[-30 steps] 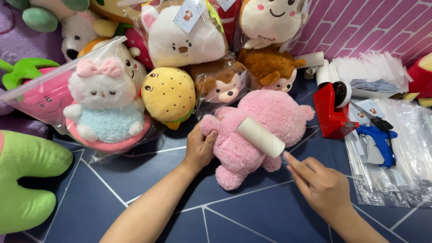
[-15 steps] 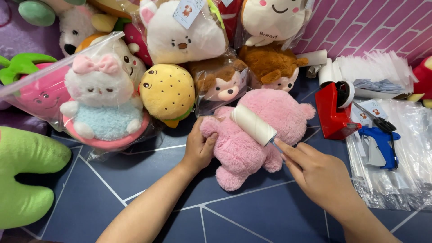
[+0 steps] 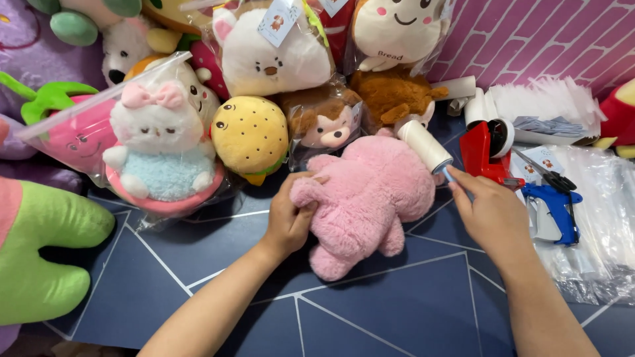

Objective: Cleaning a pink plush toy using a lint roller to remove dust or lint.

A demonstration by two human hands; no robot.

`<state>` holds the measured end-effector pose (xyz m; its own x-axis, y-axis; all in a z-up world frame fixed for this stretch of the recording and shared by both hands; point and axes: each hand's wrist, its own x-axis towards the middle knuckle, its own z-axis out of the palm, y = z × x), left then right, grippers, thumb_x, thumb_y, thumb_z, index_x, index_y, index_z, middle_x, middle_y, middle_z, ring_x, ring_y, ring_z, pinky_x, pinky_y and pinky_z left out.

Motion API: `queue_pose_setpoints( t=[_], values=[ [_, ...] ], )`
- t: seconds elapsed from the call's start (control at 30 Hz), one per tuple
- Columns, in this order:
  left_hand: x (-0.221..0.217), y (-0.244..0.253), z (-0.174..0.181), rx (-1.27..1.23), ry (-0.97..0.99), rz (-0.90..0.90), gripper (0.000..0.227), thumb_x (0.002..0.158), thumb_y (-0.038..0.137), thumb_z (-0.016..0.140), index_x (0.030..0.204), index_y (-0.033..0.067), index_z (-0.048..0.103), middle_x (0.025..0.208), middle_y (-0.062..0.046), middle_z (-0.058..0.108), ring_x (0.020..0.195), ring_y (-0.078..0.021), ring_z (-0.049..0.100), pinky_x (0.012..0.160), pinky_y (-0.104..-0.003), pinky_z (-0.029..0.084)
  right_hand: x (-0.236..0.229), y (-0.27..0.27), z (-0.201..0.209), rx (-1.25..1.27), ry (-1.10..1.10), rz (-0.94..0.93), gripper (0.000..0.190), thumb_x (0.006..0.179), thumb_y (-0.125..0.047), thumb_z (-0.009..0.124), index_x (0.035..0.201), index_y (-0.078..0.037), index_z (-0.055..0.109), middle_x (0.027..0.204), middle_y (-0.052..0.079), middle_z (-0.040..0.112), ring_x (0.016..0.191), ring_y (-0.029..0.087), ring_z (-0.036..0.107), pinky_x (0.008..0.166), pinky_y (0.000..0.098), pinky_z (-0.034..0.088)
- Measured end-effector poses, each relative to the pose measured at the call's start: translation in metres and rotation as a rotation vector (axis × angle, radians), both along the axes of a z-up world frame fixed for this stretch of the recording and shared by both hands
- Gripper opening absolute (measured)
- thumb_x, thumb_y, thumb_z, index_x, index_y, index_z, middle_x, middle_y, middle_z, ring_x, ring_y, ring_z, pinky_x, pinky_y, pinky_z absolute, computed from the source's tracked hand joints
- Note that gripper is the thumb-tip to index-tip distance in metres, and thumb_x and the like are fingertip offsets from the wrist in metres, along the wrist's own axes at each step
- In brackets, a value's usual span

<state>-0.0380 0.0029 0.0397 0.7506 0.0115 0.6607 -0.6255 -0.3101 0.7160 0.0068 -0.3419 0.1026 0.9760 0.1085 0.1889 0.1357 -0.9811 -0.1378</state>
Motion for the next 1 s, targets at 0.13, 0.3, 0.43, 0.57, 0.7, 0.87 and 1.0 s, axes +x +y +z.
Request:
queue_pose_setpoints(
  t=[0.13,0.3,0.43,0.57,0.7,0.87,1.0],
  values=[
    [-0.010,0.011,0.029,0.099,0.018,-0.011,0.046,0.098,0.041,0.049,0.117,0.0039,0.069,0.125,-0.014,0.063,0.116,-0.0323,0.065,0.097,-0.042,0.050,-0.022,-0.006,-0.017,0.036,-0.076,0.020,0.037,0.105,-0.035,0.056,0.139,-0.032,0.070,0.108,-0.007,0.074,0.097,0.020,0.068,0.063,0.0392,0.054],
    [-0.014,-0.006,0.049,0.283,0.334,0.075,0.072,0.072,0.060,0.074,0.134,0.0246,0.061,0.133,0.005,0.063,0.128,-0.0187,0.059,0.114,-0.057,0.024,-0.051,-0.013,-0.027,0.260,-0.331,0.342,0.033,0.105,-0.016,0.063,0.135,-0.007,0.071,0.082,0.007,0.063,0.065,0.018,0.055,0.060,0.0328,0.043],
    [-0.003,-0.013,0.002,0.248,0.184,-0.023,0.060,0.081,0.048,0.077,0.134,0.0222,0.066,0.137,-0.010,0.060,0.124,-0.0391,0.060,0.106,-0.058,0.043,-0.046,-0.017,-0.062,0.393,-0.329,0.377,0.027,0.094,-0.021,0.072,0.120,-0.019,0.080,0.073,-0.001,0.068,0.066,0.021,0.067,0.060,0.0331,0.055],
    [0.005,-0.009,-0.017,0.195,0.118,-0.051,0.057,0.086,0.055,0.069,0.134,0.0243,0.068,0.139,-0.009,0.060,0.123,-0.0363,0.061,0.107,-0.049,0.045,-0.038,-0.023,-0.069,0.388,-0.298,0.250,0.031,0.106,-0.023,0.062,0.129,-0.007,0.074,0.097,0.013,0.075,0.093,0.033,0.073,0.076,0.0429,0.058],
    [0.003,-0.006,-0.009,0.261,0.065,-0.069,0.050,0.093,0.050,0.066,0.134,0.0220,0.064,0.143,-0.010,0.056,0.122,-0.0322,0.061,0.106,-0.047,0.050,-0.035,-0.016,-0.045,0.382,0.128,-0.157,0.046,0.109,-0.041,0.042,0.137,-0.012,0.063,0.088,0.007,0.070,0.066,0.026,0.061,0.067,0.0405,0.043],
    [0.003,-0.002,-0.011,0.256,0.072,-0.070,0.052,0.093,0.050,0.066,0.136,0.0220,0.064,0.144,-0.011,0.056,0.125,-0.0331,0.062,0.107,-0.048,0.049,-0.044,-0.021,-0.075,0.411,0.116,-0.056,0.040,0.108,-0.043,0.038,0.117,-0.011,0.060,0.064,0.008,0.053,0.057,0.028,0.054,0.064,0.0413,0.040],
    [0.002,-0.003,-0.009,0.255,0.111,-0.041,0.054,0.093,0.053,0.063,0.135,0.0207,0.064,0.142,-0.012,0.057,0.125,-0.0323,0.062,0.107,-0.046,0.050,-0.067,0.001,-0.093,0.215,0.090,0.269,0.031,0.099,-0.043,0.048,0.114,-0.022,0.064,0.080,0.006,0.074,0.073,0.032,0.073,0.064,0.0431,0.052]
  ],
)
